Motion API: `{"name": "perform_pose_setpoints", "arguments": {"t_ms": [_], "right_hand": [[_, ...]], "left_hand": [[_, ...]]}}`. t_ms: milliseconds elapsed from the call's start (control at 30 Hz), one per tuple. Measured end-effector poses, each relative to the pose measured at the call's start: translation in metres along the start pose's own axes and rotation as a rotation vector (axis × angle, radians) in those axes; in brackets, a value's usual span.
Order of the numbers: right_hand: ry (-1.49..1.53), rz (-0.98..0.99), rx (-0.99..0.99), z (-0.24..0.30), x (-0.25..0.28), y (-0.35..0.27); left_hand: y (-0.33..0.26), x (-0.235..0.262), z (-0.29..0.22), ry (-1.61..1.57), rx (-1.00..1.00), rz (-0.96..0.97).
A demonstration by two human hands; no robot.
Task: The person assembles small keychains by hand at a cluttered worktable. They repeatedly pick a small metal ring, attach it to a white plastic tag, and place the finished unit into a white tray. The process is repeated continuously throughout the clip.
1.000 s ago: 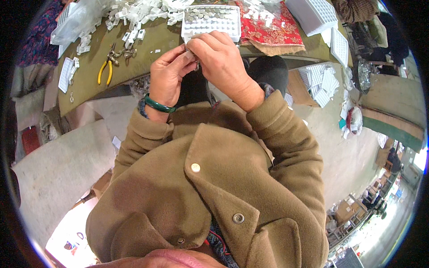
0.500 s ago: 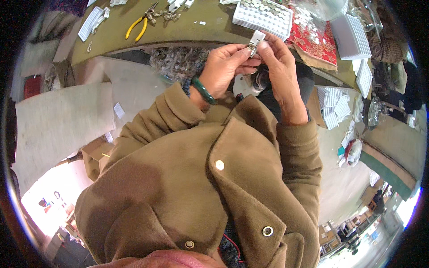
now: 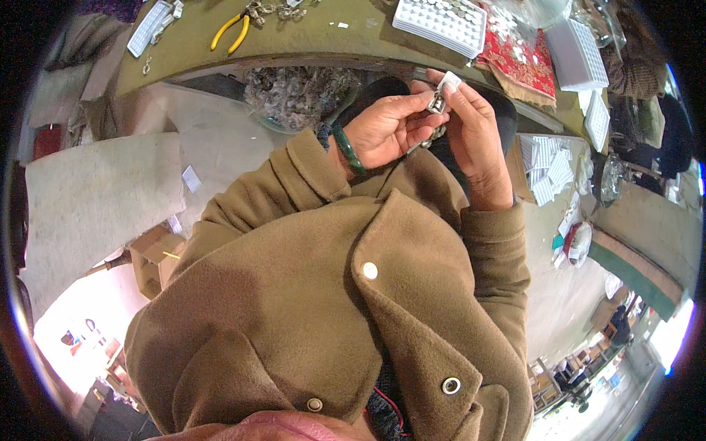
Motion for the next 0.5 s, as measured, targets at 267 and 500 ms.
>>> {"name": "perform_pose_setpoints", "arguments": {"t_ms": [267, 500], "right_hand": [[-0.111, 0.080, 0.005, 0.009, -0.002, 0.011], [-0.134, 0.271, 0.234, 0.032, -0.019, 0.015]], "left_hand": [[-0.002, -0.009, 0.002, -0.113, 0.191, 0.123], [-0.003, -0.010, -0.017, -0.062, 0.099, -0.016]]}}
Point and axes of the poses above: each hand's wrist, its own y-axis towards the middle knuckle, its own x-axis out of the back of the hand, z = x × y, the point moved 9 cm from there along y, towards the middle knuckle, and after that the axes turned 7 degrees about -z, right-handed, at the moved point
